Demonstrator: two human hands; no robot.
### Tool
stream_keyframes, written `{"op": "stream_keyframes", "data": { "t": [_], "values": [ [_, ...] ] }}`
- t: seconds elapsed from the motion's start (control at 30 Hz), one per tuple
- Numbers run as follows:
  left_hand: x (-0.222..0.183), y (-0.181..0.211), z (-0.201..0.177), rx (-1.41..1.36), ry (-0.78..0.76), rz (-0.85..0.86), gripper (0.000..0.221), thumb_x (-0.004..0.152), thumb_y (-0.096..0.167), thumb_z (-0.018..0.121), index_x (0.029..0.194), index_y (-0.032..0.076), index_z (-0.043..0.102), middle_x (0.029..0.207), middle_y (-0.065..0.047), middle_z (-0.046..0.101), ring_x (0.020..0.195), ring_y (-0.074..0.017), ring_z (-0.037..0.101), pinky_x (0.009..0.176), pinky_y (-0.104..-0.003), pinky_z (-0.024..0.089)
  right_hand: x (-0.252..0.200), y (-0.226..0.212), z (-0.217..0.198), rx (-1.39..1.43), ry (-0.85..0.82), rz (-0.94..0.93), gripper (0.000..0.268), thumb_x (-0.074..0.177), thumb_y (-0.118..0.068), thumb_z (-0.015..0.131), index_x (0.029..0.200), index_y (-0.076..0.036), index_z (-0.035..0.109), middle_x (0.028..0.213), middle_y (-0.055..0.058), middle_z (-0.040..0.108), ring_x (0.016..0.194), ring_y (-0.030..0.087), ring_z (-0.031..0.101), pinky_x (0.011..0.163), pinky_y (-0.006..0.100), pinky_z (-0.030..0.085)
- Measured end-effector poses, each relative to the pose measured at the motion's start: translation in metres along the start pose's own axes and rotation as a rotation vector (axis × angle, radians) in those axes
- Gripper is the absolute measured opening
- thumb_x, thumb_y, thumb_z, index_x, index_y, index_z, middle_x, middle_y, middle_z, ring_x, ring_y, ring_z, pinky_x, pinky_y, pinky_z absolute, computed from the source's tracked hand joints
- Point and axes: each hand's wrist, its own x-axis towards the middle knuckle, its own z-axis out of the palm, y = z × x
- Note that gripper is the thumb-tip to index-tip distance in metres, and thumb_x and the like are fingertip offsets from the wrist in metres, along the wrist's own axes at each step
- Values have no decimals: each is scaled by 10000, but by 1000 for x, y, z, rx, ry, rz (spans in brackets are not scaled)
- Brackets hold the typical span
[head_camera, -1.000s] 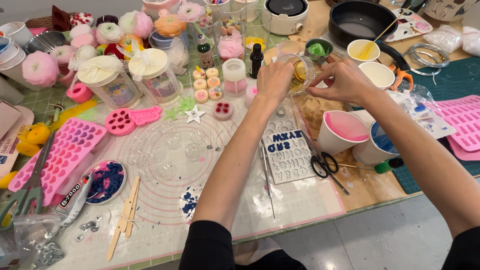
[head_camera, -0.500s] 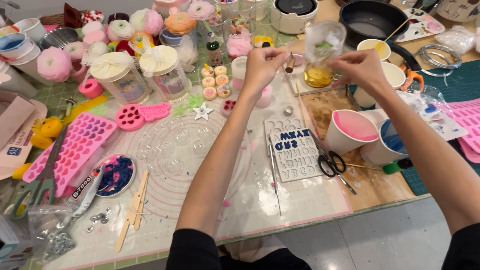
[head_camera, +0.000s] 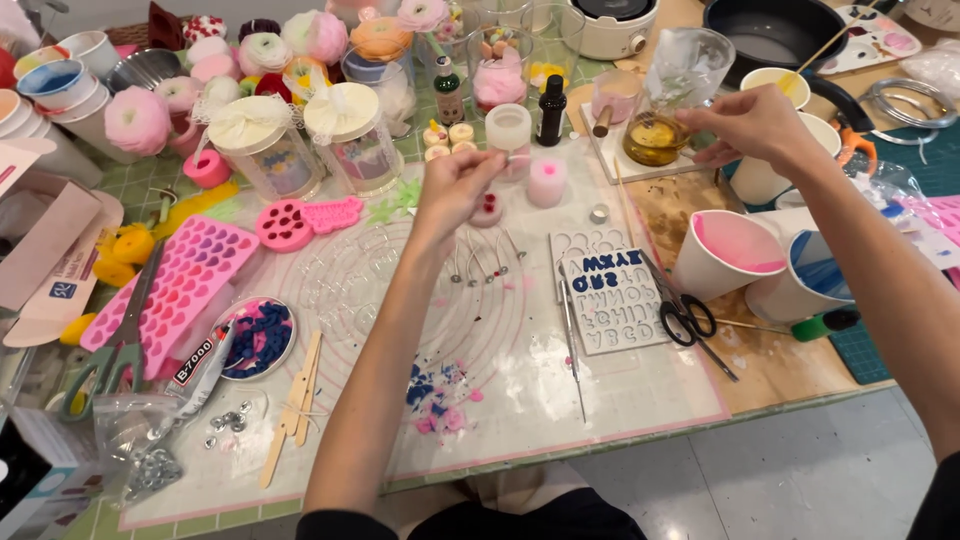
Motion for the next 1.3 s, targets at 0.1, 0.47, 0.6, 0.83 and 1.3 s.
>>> {"op": "stream_keyframes", "data": {
  "t": [0.1, 0.47, 0.6, 0.83, 1.3],
  "values": [
    [-23, 5, -17, -1, 11, -4, 201, 966, 192, 723, 1036, 7, 762, 740, 64, 640, 613, -1, 486, 524, -197, 352, -9, -14, -7, -314, 106, -12, 403, 975, -358, 814, 982, 40, 751, 842, 161, 744, 722, 215, 742, 680, 300, 585],
    [-66, 24, -64, 119, -25, 135, 134, 979, 147, 731, 1017, 18, 736, 827, 64, 666, 718, 14, 550, 604, -177, 416, -122, -104, 165, -125, -55, -551, 443, 876, -170, 820, 1286, -83, 673, 1040, 49, 776, 733, 122, 730, 611, 283, 592],
    [-78, 9, -72, 105, -68, 110, 116, 961, 135, 736, 986, 21, 741, 811, 65, 683, 688, 22, 562, 579, -170, 417, -137, -102, 222, 146, -88, -593, 590, 849, -127, 818, 1385, -50, 582, 1144, 100, 734, 783, 118, 763, 612, 257, 627],
    [-94, -10, -68, 21, -74, -42, 130, 939, 155, 751, 950, 25, 761, 735, 47, 672, 570, 4, 497, 468, -188, 345, -128, -80, 244, 144, -162, -552, 550, 843, -113, 834, 1342, -38, 615, 1119, 105, 760, 754, 131, 779, 650, 260, 612],
    [-111, 6, -45, -19, -144, -77, 154, 977, 155, 713, 976, 4, 744, 729, 29, 673, 544, -5, 504, 453, -209, 399, -140, -63, 241, 197, -24, -588, 175, 928, -39, 780, 1090, 6, 731, 998, 75, 790, 912, 150, 792, 802, 259, 654]
  ]
}}
